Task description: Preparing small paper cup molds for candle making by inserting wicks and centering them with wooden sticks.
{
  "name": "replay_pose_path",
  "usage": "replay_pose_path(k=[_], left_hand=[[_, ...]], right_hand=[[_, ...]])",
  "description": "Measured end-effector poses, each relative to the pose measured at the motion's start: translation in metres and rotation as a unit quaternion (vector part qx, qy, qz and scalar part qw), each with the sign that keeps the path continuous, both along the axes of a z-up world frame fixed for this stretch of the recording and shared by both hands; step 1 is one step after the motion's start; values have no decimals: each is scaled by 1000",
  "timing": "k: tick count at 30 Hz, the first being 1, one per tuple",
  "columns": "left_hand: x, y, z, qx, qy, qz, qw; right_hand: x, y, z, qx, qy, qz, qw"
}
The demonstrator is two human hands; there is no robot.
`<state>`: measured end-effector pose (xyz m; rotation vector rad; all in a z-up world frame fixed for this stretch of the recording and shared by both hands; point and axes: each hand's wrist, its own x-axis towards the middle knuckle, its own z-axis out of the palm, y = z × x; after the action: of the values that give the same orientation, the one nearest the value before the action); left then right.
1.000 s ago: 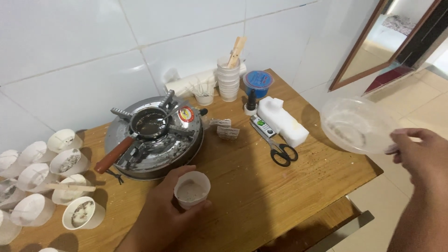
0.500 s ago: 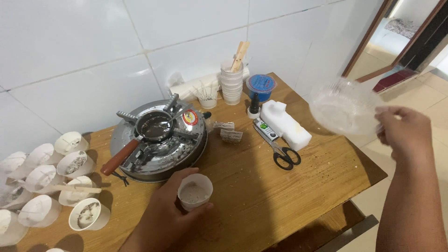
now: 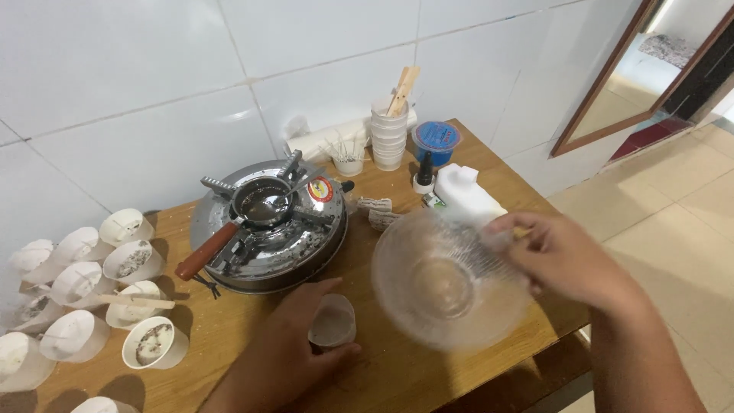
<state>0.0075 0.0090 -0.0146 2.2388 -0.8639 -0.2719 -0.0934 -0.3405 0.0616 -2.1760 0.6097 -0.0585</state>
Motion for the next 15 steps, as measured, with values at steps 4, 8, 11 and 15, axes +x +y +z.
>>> replay_pose_path(k=[4, 8, 11, 15], left_hand=[[2, 1, -8, -17, -56, -34, 998], [3, 3, -11, -7, -69, -41, 997], [1, 3, -4, 6, -51, -29, 998], [-2, 2, 4, 26, -35, -34, 998]], right_hand=[[9, 27, -4, 34, 77, 25, 996], [9, 36, 36, -33, 148, -18, 988], [21, 16, 55, -185, 133, -39, 973], [69, -10, 73, -203, 121, -34, 971]])
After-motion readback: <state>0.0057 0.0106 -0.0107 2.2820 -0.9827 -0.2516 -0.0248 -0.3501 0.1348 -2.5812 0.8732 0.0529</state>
